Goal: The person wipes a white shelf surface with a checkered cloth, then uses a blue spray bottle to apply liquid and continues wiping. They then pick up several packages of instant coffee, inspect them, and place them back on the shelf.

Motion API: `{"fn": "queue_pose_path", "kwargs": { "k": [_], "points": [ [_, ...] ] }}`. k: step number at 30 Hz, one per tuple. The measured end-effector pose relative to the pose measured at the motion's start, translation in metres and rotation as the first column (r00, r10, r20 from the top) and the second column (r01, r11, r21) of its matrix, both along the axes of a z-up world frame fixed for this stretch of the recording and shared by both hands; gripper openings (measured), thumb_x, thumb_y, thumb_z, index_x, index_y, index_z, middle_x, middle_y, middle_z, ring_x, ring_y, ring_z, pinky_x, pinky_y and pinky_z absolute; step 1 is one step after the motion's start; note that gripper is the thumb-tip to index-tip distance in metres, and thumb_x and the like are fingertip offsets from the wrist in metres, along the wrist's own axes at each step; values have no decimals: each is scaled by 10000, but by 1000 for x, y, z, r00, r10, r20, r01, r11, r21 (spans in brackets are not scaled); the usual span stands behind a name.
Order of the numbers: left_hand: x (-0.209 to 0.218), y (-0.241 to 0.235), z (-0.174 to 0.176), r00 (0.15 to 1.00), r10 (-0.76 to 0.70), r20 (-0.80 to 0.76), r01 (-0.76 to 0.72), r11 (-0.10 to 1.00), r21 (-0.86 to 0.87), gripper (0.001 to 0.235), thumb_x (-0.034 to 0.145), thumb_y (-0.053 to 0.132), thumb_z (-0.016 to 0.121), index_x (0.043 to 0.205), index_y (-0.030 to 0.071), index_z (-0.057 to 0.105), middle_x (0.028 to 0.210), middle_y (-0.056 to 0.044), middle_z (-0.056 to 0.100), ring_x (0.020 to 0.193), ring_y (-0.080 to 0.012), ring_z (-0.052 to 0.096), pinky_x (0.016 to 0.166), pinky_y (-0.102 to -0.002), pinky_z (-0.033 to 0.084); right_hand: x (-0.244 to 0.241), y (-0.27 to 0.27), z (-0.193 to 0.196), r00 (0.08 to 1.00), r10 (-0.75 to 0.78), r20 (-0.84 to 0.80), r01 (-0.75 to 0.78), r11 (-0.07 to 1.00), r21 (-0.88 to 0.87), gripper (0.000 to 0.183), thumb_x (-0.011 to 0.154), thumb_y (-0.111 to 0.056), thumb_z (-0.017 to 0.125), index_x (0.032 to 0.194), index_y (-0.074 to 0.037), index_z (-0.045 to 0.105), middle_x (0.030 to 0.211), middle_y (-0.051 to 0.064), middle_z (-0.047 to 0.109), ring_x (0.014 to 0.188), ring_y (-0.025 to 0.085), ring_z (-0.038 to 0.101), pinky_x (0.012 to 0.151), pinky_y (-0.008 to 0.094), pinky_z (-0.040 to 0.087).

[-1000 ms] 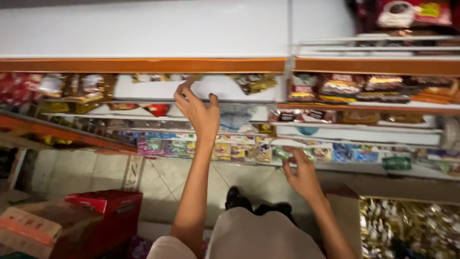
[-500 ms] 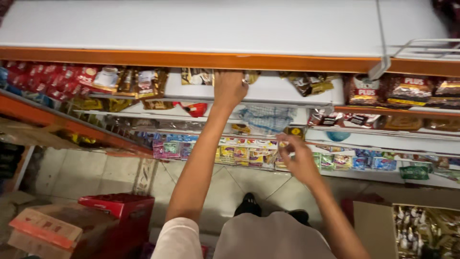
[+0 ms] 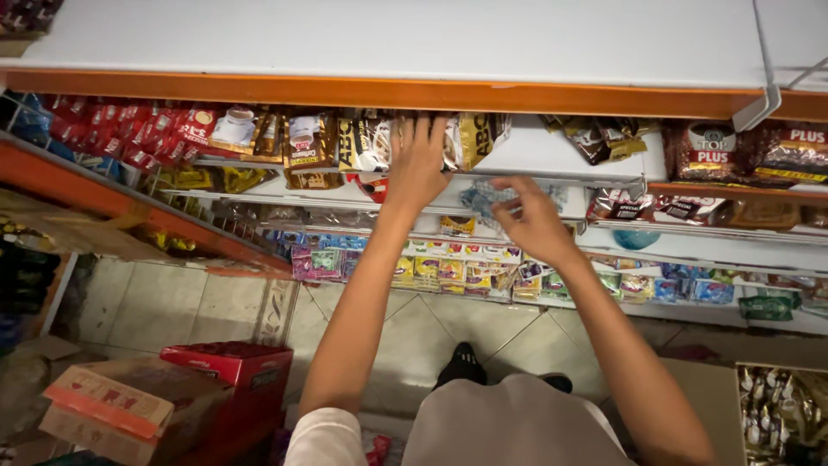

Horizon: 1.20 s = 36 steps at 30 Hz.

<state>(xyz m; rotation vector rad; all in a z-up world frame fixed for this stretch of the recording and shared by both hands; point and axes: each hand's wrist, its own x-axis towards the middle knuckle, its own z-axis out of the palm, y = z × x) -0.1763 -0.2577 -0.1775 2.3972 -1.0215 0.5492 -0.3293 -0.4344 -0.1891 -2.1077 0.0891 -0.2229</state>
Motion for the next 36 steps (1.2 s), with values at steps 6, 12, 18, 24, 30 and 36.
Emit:
{"fn": "queue_pose_path", "kwargs": {
  "k": [6,12,18,24,30,36],
  "points": [
    [-11,6,15,996,-20,-92,20,1000,-1,924,591,201,939,1398,88,503,1304,-168,563,1253,-377,491,1060,-559,337,15,5,-13,964,97,-248,11,915,403,565,931,-218,660,1445,-62,486,1401,136,621,1115,245,698,917,349,598],
    [-55,-10,47,976,-7,-220,-16,995,-100,973,561,325,948,1397,105,500,1287,-170,585,1221,-385,503,1038,-555,348,15,20,-54,949,299,-99,-96,573,814,854,894,-201,748,1573,-50,252,1571,112,424,1434,271,472,1155,420,440],
    [-81,-15,62,916,74,-395,-162,967,-195,992,565,380,936,1387,61,482,1279,-199,612,1231,-389,529,1051,-529,387,-13,54,-70,959,282,20,-219,696,683,794,849,-53,785,1507,-39,341,1460,103,503,1358,239,509,1127,410,465],
    [-95,-23,65,837,120,-533,-237,959,-156,974,665,459,909,1403,18,452,1212,-239,642,1133,-413,622,952,-533,498,-37,66,-84,988,102,-116,3,737,675,438,945,-107,707,1345,-10,558,1163,92,690,1042,209,650,880,380,541],
    [-92,-6,33,402,-442,-802,-41,866,-498,870,793,496,802,1475,51,495,1283,-219,647,1096,-321,670,873,-465,569,-93,21,-60,959,109,-261,190,438,879,449,894,-96,683,1322,-23,568,1233,95,688,1163,221,652,1020,400,522],
    [-127,-17,-1,78,-627,-775,-43,774,-631,822,840,450,799,1489,65,474,1423,-150,584,1300,-259,555,1091,-379,451,-137,-33,-33,956,72,-285,237,381,894,588,842,-80,627,1418,-47,518,1287,119,650,1202,253,614,1053,464,490]
  ]
}}
